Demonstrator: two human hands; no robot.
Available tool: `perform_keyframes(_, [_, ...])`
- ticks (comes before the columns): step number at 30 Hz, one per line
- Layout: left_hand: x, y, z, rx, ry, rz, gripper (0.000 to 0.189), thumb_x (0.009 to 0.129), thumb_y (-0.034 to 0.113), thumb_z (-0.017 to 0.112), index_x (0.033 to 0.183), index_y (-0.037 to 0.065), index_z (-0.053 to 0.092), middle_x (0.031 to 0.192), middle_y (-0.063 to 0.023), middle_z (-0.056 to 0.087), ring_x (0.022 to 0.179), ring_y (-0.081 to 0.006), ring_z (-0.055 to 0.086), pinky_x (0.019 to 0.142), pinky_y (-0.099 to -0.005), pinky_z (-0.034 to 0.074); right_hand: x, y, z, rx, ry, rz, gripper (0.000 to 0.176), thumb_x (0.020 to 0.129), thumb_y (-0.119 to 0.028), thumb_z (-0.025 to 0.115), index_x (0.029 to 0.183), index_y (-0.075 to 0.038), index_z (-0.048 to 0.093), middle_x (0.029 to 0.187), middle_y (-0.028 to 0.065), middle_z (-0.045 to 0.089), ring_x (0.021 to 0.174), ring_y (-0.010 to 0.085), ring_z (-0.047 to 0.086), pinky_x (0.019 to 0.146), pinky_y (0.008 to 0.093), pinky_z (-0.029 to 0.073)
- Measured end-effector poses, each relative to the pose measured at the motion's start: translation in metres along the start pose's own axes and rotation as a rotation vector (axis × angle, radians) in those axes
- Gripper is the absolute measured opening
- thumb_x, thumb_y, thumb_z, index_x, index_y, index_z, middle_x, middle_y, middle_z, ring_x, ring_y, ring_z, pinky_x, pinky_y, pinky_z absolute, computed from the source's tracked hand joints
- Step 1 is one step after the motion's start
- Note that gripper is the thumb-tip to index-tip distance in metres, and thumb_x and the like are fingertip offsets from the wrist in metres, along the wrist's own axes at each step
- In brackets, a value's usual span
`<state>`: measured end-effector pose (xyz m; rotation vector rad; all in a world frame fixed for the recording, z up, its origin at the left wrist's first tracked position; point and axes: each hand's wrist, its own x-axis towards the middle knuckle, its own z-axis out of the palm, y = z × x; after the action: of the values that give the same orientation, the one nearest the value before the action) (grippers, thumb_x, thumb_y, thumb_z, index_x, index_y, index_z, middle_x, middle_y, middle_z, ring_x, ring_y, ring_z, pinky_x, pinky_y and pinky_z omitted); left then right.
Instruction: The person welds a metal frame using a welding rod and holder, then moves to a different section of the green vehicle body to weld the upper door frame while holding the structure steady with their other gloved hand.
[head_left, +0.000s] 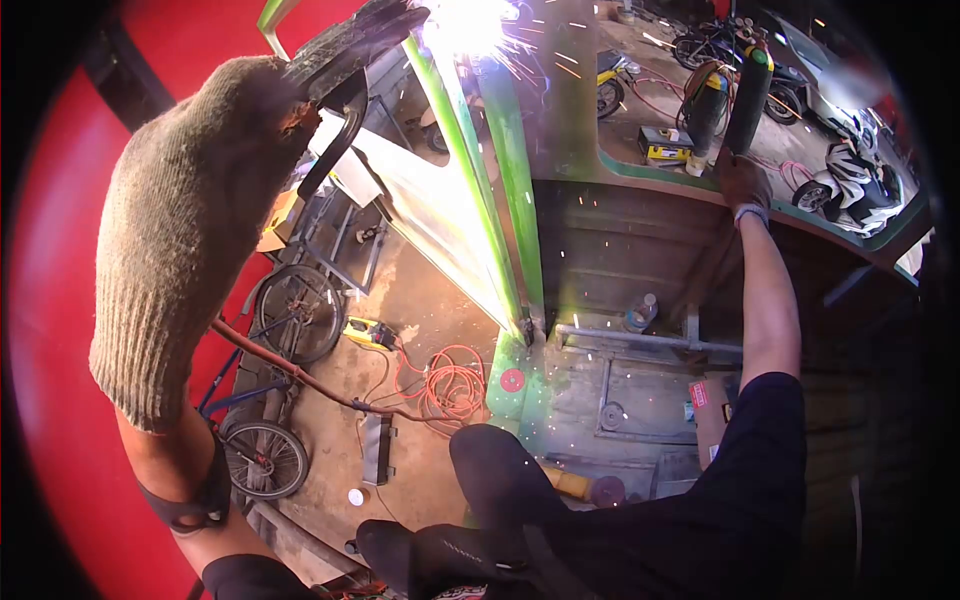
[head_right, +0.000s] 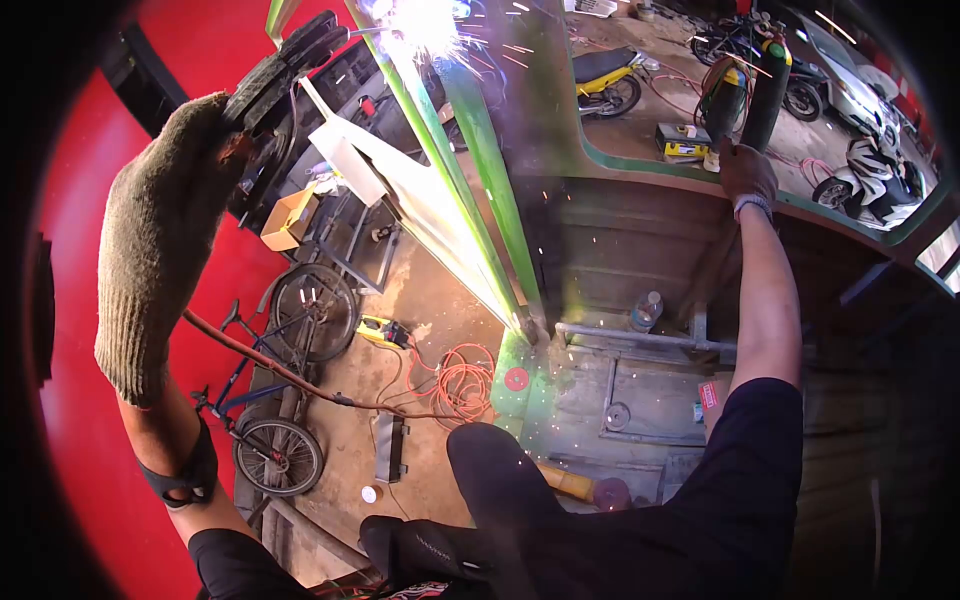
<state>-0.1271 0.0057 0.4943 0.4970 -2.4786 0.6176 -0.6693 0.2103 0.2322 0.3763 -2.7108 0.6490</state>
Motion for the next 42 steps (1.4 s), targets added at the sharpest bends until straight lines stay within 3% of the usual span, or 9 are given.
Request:
perform_keyframes(2, [-0.002, -0.005, 0.003, -0.116, 0.067, 0.034, 0.031, 0.100, 0.010, 0.064, 0.130, 0.003, 0.061, 0.094, -0.0136, 0.074, 0.083, -0.0213, 0.072, 0.073, -0.0333, 0.055, 0.001, -0.001, -0.001, -0.011, -0.007, 0.005, 0.060, 0.100, -0.060, 0.042, 0.110, -0.013, 0.077, 0.114, 0.0221, 0.072, 0.111, 0.0408, 0.068, 0.096, 0.0510, 0.051])
perform_keyframes(5, [0.000, -0.010, 0.000, 0.007, 0.053, 0.122, 0.030, 0.100, 0.010, 0.064, 0.129, 0.002, 0.061, 0.094, -0.0135, 0.074, 0.081, -0.0208, 0.071, 0.071, -0.0330, 0.054, 0.000, -0.001, 0.001, 0.007, -0.005, 0.000, 0.060, 0.100, -0.060, 0.043, 0.108, -0.012, 0.078, 0.112, 0.0227, 0.073, 0.109, 0.0413, 0.068, 0.095, 0.0514, 0.051])
perform_keyframes(8, [0.000, 0.001, -0.003, -0.098, -0.022, -0.028, 0.029, 0.099, 0.009, 0.064, 0.128, 0.002, 0.061, 0.093, -0.0138, 0.074, 0.080, -0.0219, 0.071, 0.071, -0.0337, 0.054, 0.001, 0.003, 0.003, 0.033, 0.010, -0.020, 0.060, 0.100, -0.060, 0.044, 0.103, -0.012, 0.078, 0.107, 0.0230, 0.073, 0.106, 0.0420, 0.069, 0.092, 0.0519, 0.051])
perform_keyframes(20, [0.003, -0.003, 0.000, -0.017, 0.045, 0.118, 0.029, 0.100, 0.013, 0.063, 0.127, 0.002, 0.062, 0.096, -0.0145, 0.074, 0.081, -0.0219, 0.072, 0.073, -0.0336, 0.054, 0.000, 0.004, 0.003, 0.038, 0.045, -0.044, 0.058, 0.100, -0.059, 0.045, 0.103, -0.011, 0.078, 0.106, 0.0235, 0.073, 0.104, 0.0427, 0.069, 0.091, 0.0527, 0.051])
perform_keyframes(22, [0.003, 0.022, -0.009, -0.137, 0.101, 0.067, 0.030, 0.100, 0.013, 0.063, 0.128, 0.001, 0.061, 0.097, -0.0142, 0.075, 0.082, -0.0209, 0.072, 0.073, -0.0331, 0.054, -0.001, 0.002, 0.000, 0.037, 0.019, -0.049, 0.057, 0.101, -0.058, 0.044, 0.105, -0.011, 0.078, 0.108, 0.0236, 0.072, 0.106, 0.0427, 0.068, 0.092, 0.0524, 0.051])
perform_keyframes(24, [0.010, 0.060, -0.039, -0.245, -0.140, -0.089, 0.029, 0.100, 0.014, 0.064, 0.127, 0.002, 0.062, 0.096, -0.0140, 0.075, 0.082, -0.0210, 0.072, 0.073, -0.0329, 0.054, -0.004, -0.002, -0.002, 0.009, 0.018, -0.008, 0.058, 0.101, -0.057, 0.044, 0.108, -0.011, 0.077, 0.110, 0.0239, 0.072, 0.107, 0.0429, 0.068, 0.094, 0.0520, 0.051])
perform_keyframes(28, [0.006, 0.001, -0.004, -0.027, 0.021, 0.074, 0.026, 0.100, 0.014, 0.064, 0.124, 0.003, 0.062, 0.094, -0.0129, 0.074, 0.079, -0.0208, 0.071, 0.071, -0.0324, 0.054, 0.000, 0.001, -0.001, 0.016, -0.024, -0.028, 0.059, 0.101, -0.059, 0.043, 0.110, -0.011, 0.077, 0.111, 0.0249, 0.072, 0.108, 0.0431, 0.068, 0.094, 0.0524, 0.051])
perform_keyframes(33, [0.002, 0.001, 0.004, -0.232, 0.089, 0.040, 0.030, 0.101, 0.014, 0.063, 0.128, 0.001, 0.062, 0.092, -0.0130, 0.074, 0.077, -0.0190, 0.070, 0.071, -0.0328, 0.054, 0.000, 0.003, 0.002, 0.024, 0.021, -0.042, 0.060, 0.100, -0.059, 0.044, 0.106, -0.011, 0.078, 0.109, 0.0249, 0.072, 0.106, 0.0437, 0.068, 0.093, 0.0526, 0.051])
perform_keyframes(42, [0.005, -0.002, 0.002, -0.045, 0.032, 0.052, 0.030, 0.101, 0.012, 0.061, 0.129, 0.001, 0.061, 0.093, -0.0132, 0.074, 0.077, -0.0184, 0.070, 0.071, -0.0330, 0.054, -0.003, -0.001, -0.001, 0.019, 0.007, 0.005, 0.060, 0.101, -0.059, 0.042, 0.108, -0.011, 0.077, 0.112, 0.0248, 0.071, 0.109, 0.0433, 0.067, 0.095, 0.0519, 0.051])
